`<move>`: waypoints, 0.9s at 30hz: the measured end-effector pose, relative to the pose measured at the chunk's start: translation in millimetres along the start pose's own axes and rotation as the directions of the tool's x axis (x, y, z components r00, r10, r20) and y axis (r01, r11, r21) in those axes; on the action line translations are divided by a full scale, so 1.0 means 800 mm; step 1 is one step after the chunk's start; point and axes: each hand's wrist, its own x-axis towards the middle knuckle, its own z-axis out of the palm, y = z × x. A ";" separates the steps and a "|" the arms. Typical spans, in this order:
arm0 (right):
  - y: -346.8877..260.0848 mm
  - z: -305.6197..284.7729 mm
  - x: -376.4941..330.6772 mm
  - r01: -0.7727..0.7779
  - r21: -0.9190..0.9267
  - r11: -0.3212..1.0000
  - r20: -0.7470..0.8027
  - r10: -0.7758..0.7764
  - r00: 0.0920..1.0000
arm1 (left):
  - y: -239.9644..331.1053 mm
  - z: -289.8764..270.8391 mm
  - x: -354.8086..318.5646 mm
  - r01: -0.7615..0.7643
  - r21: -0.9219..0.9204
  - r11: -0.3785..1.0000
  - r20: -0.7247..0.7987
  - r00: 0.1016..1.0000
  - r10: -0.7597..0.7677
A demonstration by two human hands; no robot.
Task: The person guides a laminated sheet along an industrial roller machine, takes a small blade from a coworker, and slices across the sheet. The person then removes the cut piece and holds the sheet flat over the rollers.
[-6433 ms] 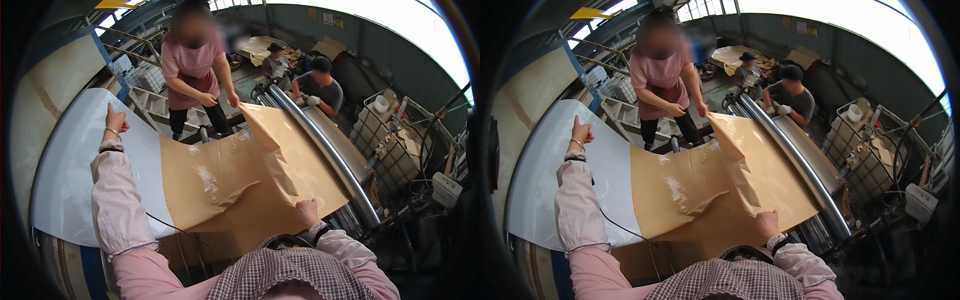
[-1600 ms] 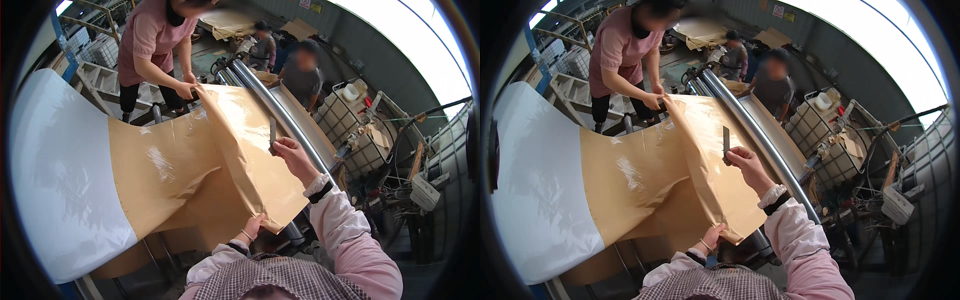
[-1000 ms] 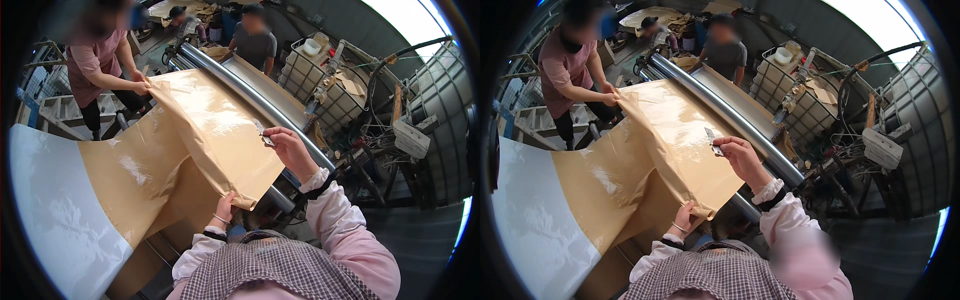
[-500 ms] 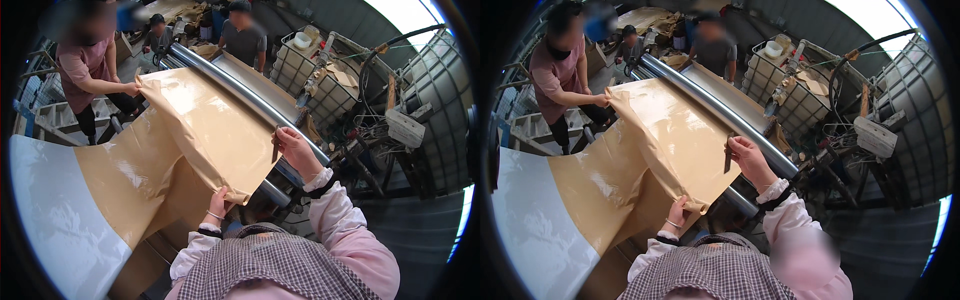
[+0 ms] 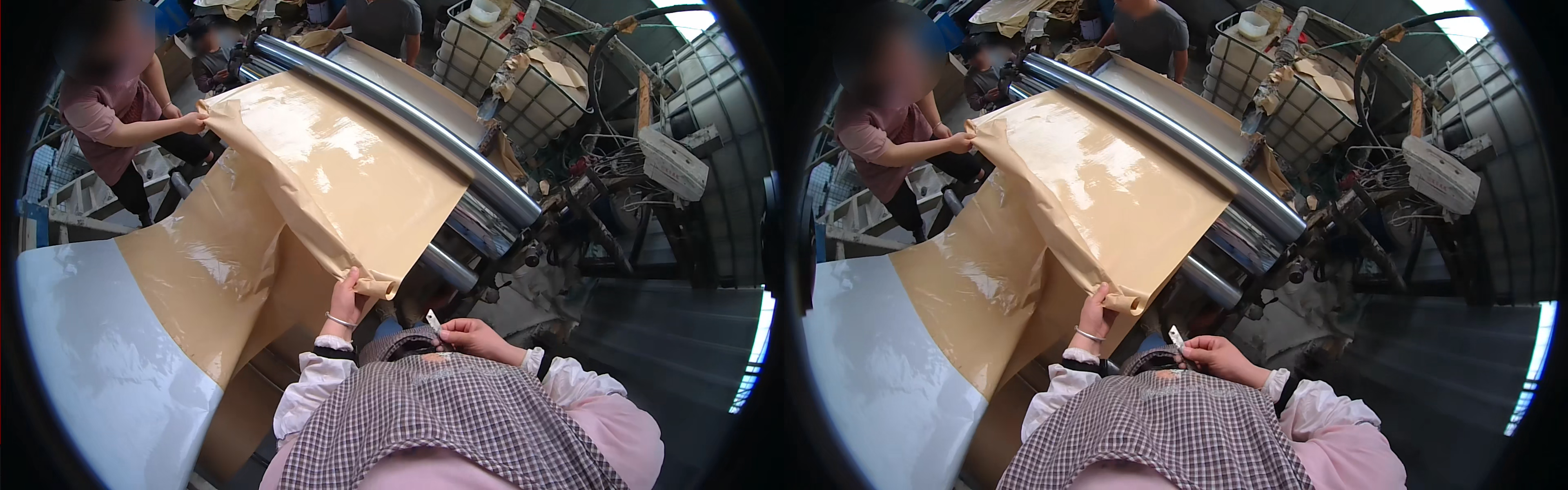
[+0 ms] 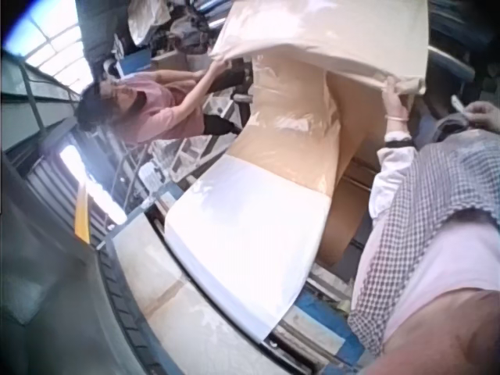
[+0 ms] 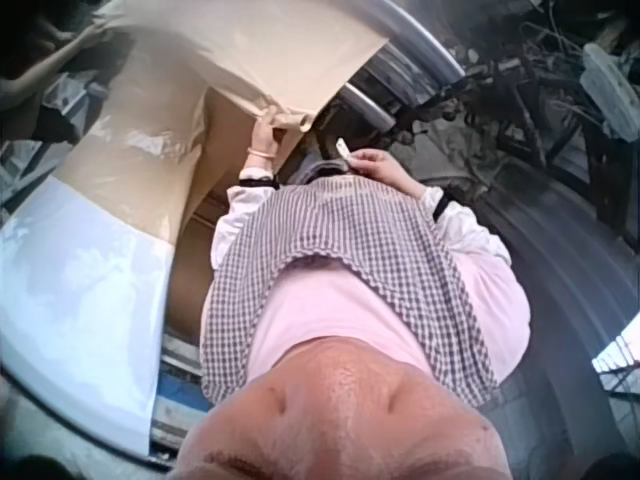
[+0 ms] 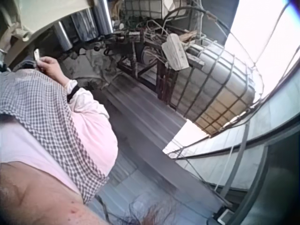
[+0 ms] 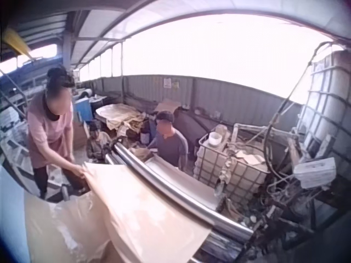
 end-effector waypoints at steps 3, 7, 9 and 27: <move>0.006 0.002 -0.012 0.033 -0.092 0.995 -0.022 -0.036 0.999 | 0.002 -0.005 0.003 0.026 0.020 0.999 0.022 0.999 -0.026; 0.011 -0.002 -0.016 0.030 -0.282 0.959 -0.008 -0.033 0.999 | 0.003 -0.005 0.004 0.048 0.035 0.998 0.016 0.999 -0.049; 0.013 -0.004 -0.014 0.089 -0.366 0.927 0.061 -0.071 0.996 | 0.002 -0.001 0.001 0.016 0.014 1.000 0.014 1.000 -0.016; -0.148 0.005 0.037 0.331 -0.249 0.910 -0.102 -0.365 0.926 | -0.034 -0.037 0.004 -0.070 0.032 0.997 -0.046 0.996 0.071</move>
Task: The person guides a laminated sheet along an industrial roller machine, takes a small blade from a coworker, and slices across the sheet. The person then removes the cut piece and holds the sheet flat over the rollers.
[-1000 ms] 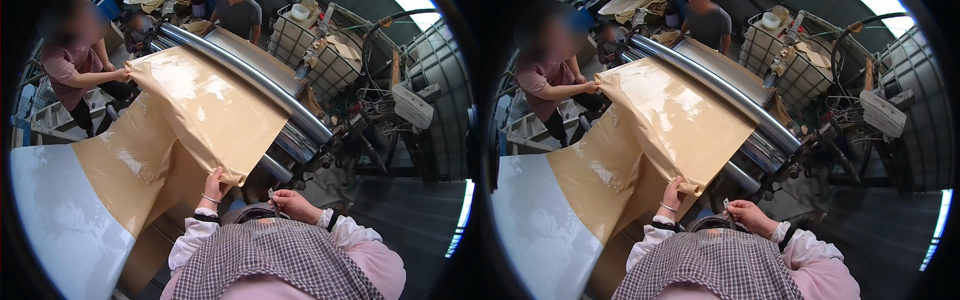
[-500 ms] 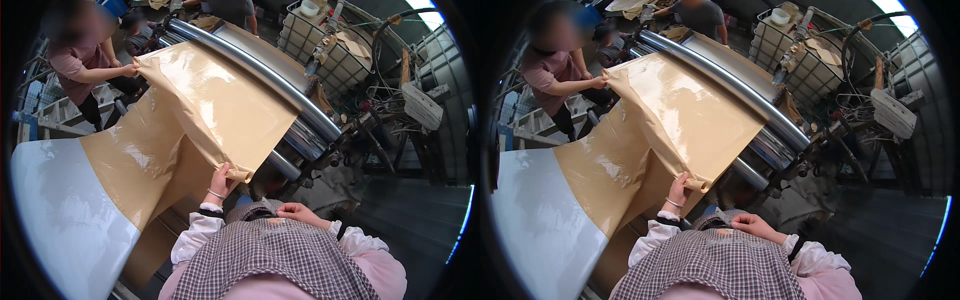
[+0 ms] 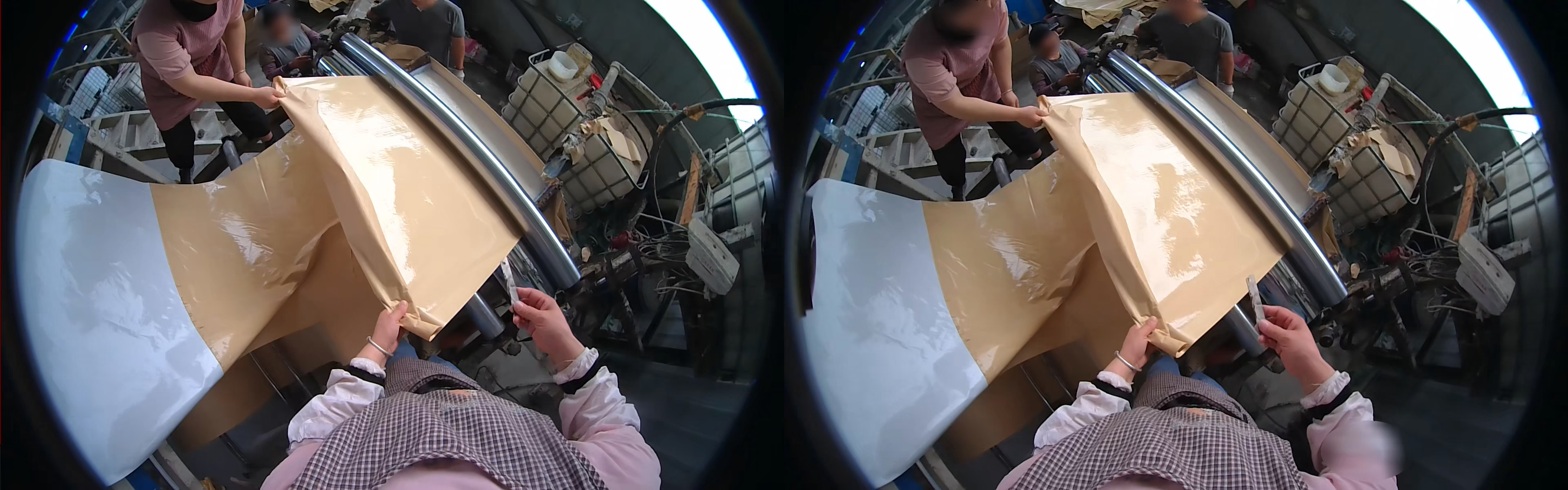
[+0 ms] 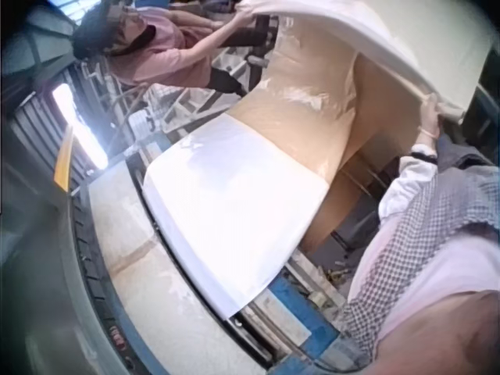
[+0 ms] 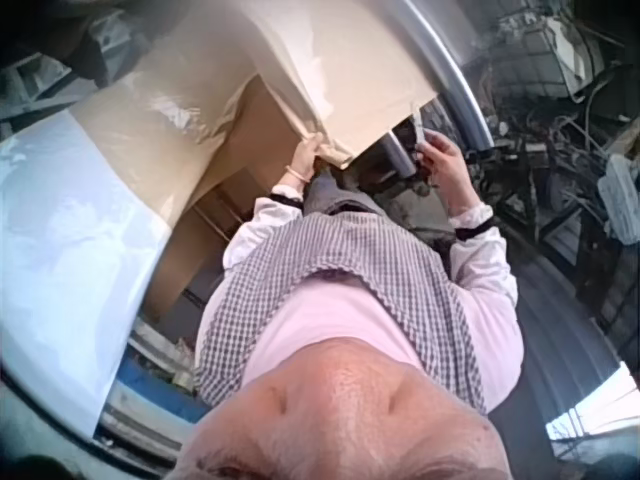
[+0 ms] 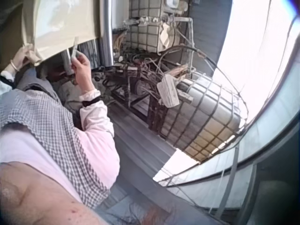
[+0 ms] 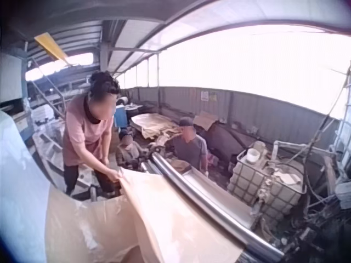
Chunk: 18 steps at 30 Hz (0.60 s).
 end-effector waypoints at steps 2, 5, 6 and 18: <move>-0.027 0.013 0.028 0.060 -0.096 0.994 0.002 -0.060 0.998 | -0.010 -0.009 0.006 -0.015 -0.001 1.000 0.008 1.000 0.015; -0.057 0.039 0.077 0.232 -0.296 0.926 0.035 -0.233 0.972 | -0.027 -0.025 0.015 -0.009 0.061 0.998 -0.024 1.000 0.010; -0.064 0.050 0.095 0.271 -0.342 0.900 0.037 -0.275 0.961 | -0.032 -0.031 0.017 0.002 0.054 0.999 -0.018 1.000 -0.001; -0.088 0.151 0.337 0.492 -0.583 0.647 0.175 -0.491 0.853 | -0.042 -0.050 0.007 -0.063 0.315 0.947 -0.029 0.997 0.076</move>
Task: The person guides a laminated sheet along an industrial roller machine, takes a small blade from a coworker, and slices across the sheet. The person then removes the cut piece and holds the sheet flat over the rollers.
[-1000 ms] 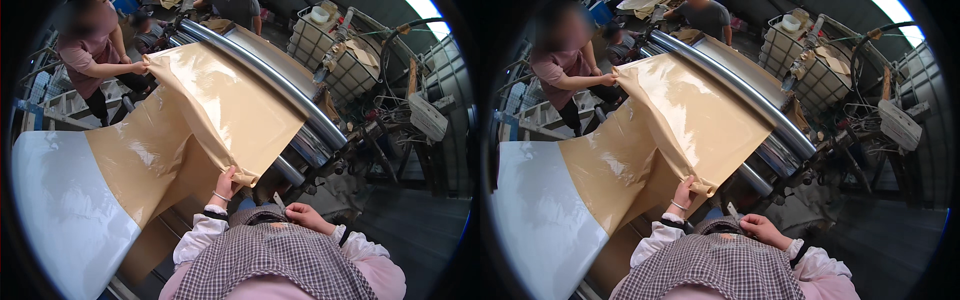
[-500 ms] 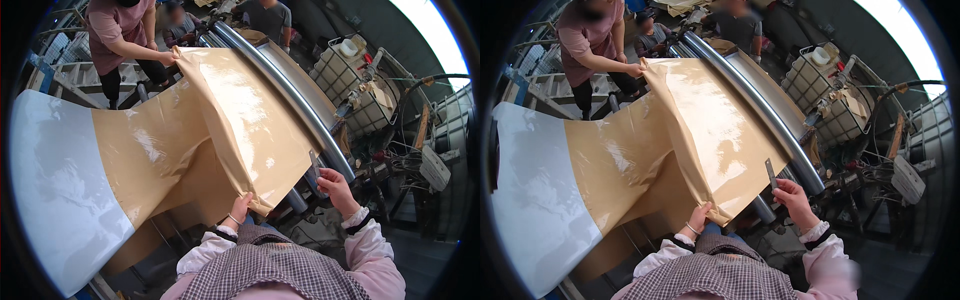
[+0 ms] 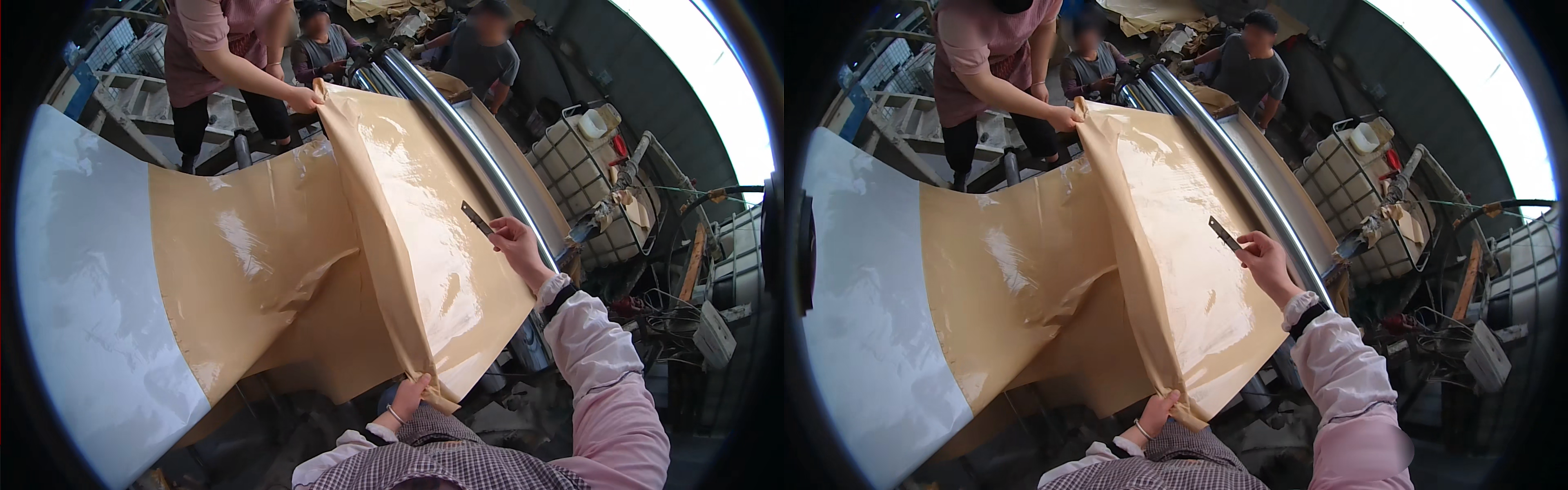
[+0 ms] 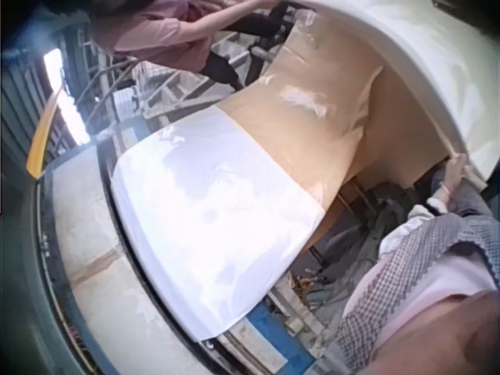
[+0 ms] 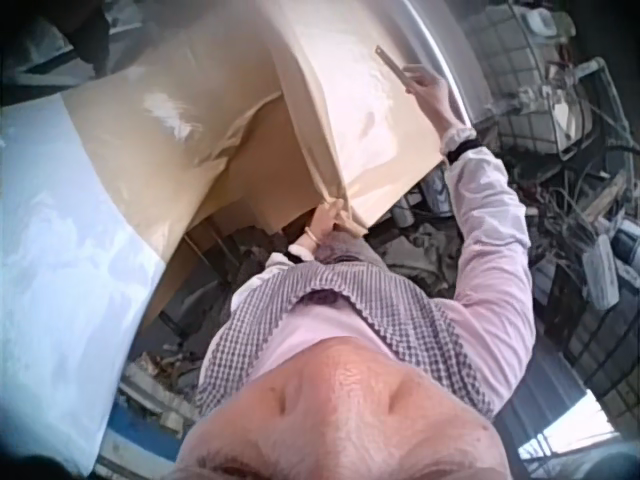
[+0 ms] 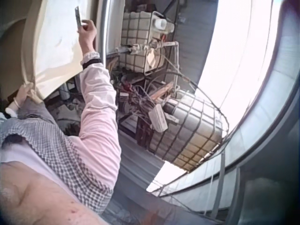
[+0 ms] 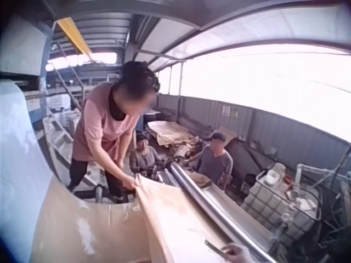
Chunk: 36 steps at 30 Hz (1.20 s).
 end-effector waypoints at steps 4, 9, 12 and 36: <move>0.034 0.029 0.080 0.146 -0.101 0.984 -0.016 -0.148 0.989 | 0.001 -0.002 -0.003 -0.032 0.167 0.986 -0.022 0.999 0.036; 0.046 0.041 0.146 0.193 -0.269 0.944 -0.135 -0.235 0.962 | -0.005 -0.002 -0.005 0.001 0.015 1.000 -0.052 0.999 -0.001; 0.030 0.041 0.167 0.206 -0.347 0.915 -0.150 -0.271 0.951 | -0.010 -0.002 -0.004 -0.018 0.051 0.999 -0.047 0.999 0.020; 0.083 0.072 0.299 0.322 -0.640 0.698 -0.102 -0.492 0.864 | -0.001 -0.016 -0.004 0.099 -0.211 0.973 -0.015 0.994 -0.104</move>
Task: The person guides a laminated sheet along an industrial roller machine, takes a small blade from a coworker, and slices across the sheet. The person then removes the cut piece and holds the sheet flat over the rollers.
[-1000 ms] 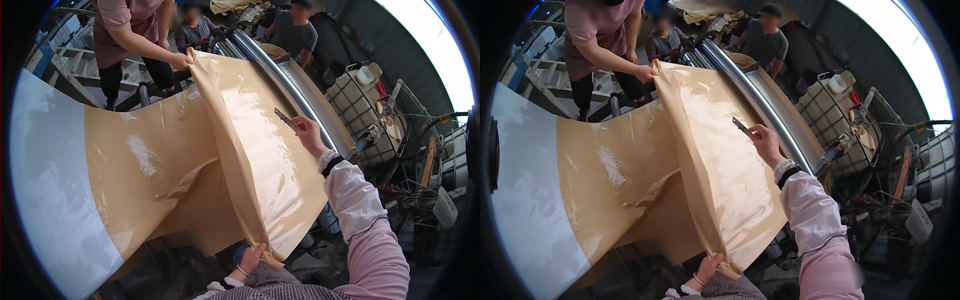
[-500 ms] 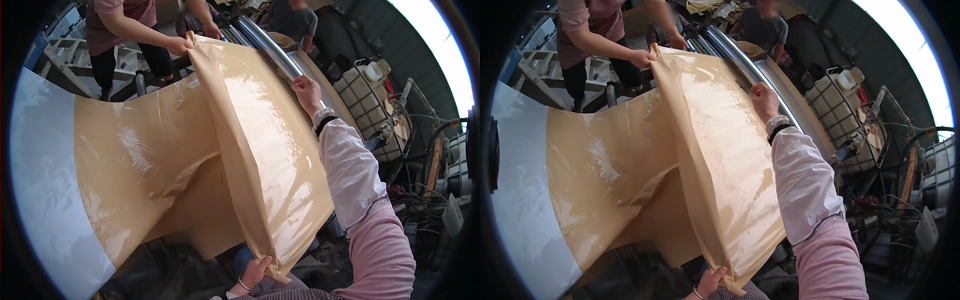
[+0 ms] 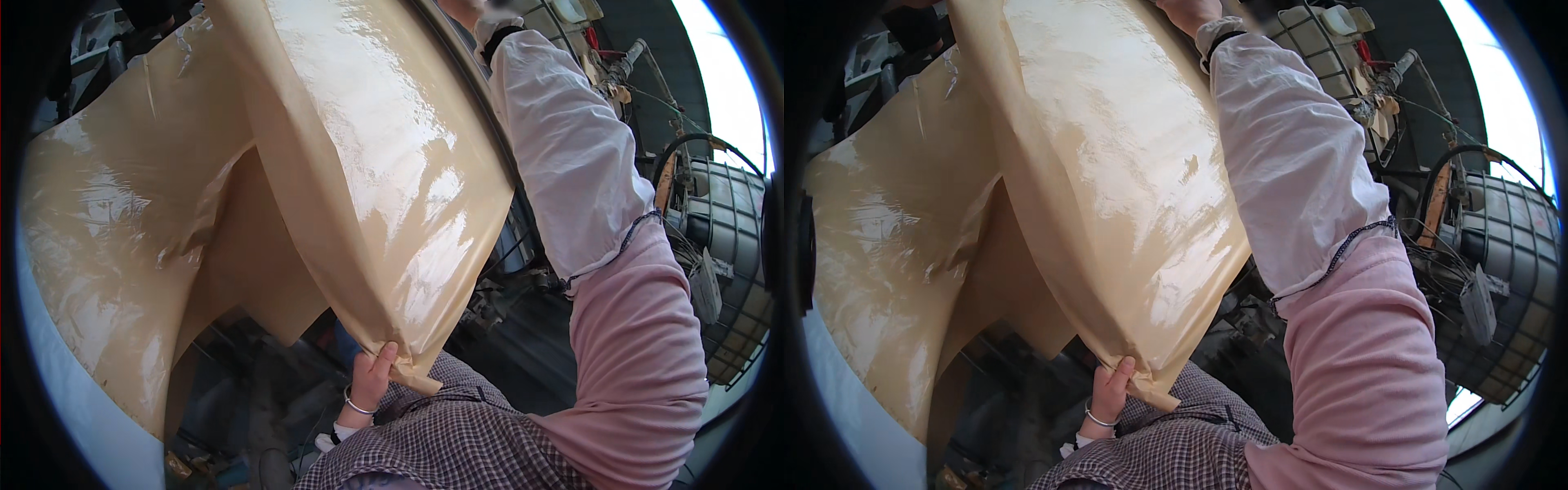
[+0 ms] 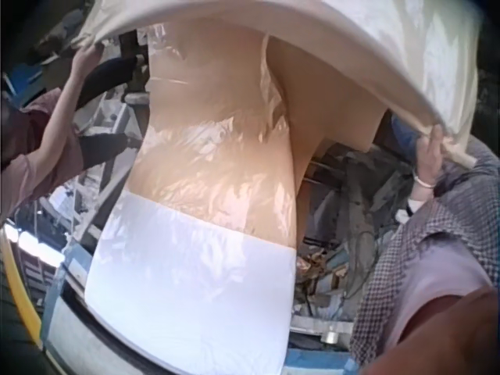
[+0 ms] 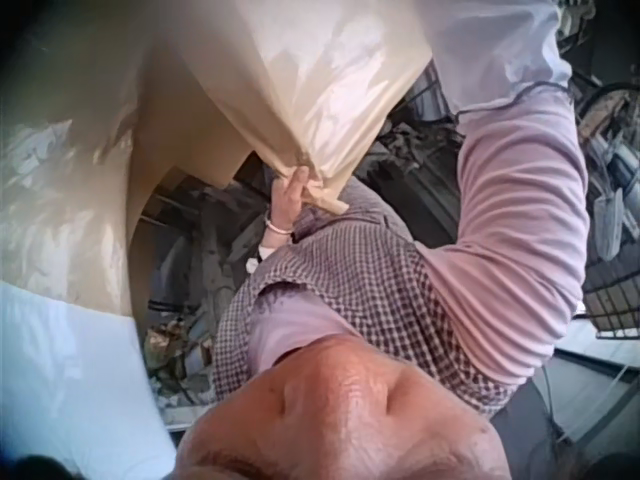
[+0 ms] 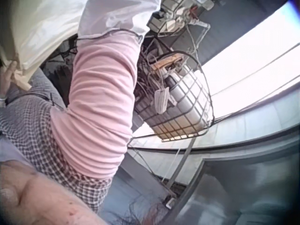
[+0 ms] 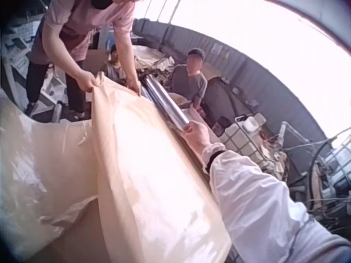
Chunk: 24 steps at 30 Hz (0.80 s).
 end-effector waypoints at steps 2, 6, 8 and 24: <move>0.005 0.005 -0.006 0.016 0.041 0.999 -0.006 -0.016 1.000 | -0.006 -0.005 -0.001 0.024 0.026 0.999 0.016 1.000 -0.024; 0.004 0.043 -0.008 -0.035 -0.134 0.990 0.042 0.041 0.998 | -0.012 -0.012 -0.002 0.018 0.102 0.995 0.015 1.000 -0.020; 0.002 0.059 -0.007 -0.104 -0.044 0.994 0.078 0.107 0.991 | -0.011 -0.011 0.001 -0.041 0.148 0.988 0.014 0.999 0.039; -0.058 0.217 0.026 -0.073 0.023 0.997 0.040 0.072 0.997 | -0.030 -0.048 0.010 0.304 -0.035 0.952 0.062 0.951 -0.302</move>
